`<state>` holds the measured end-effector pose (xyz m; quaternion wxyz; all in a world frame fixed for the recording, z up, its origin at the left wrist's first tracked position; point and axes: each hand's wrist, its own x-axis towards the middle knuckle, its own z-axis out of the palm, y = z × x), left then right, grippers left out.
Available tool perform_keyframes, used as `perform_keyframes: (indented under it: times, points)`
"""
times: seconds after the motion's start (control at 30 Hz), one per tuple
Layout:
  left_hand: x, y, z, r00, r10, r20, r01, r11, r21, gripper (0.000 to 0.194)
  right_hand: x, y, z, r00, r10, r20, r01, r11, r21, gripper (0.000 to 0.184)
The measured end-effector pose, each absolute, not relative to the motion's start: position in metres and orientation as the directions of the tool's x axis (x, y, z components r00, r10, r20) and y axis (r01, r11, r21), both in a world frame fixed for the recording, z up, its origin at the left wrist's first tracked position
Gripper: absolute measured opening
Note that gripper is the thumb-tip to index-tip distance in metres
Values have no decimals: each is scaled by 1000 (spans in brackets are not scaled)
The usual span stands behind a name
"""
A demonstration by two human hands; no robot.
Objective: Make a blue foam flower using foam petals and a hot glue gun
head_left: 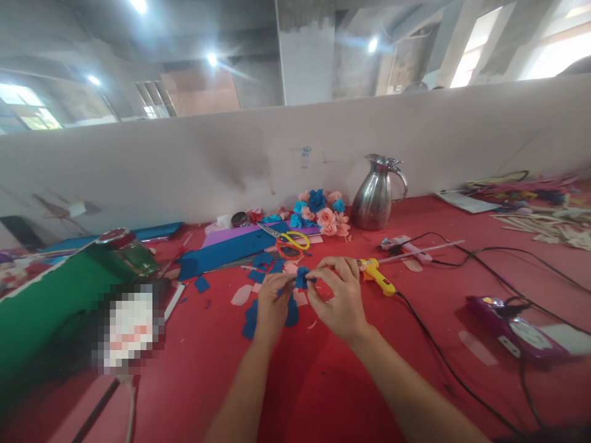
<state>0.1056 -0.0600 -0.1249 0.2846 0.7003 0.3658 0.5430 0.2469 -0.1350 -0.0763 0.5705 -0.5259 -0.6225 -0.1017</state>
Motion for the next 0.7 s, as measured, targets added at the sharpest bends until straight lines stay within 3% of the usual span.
perform_keyframes:
  times: [0.3,0.57,0.7]
  points:
    - [104,-59,-128,168,792,587,228,-611,758,16,247,-136,-80,90,535,840,883,347,-316,11]
    - [105,-59,-128,119,872,475,137,-489,862,14,247,-136,-76,159,504,849,792,449,-414,5]
    - [106,-62,-125,43,928,369,90,-372,924,15,245,-139,-77,141,476,868,817,440,-374,9]
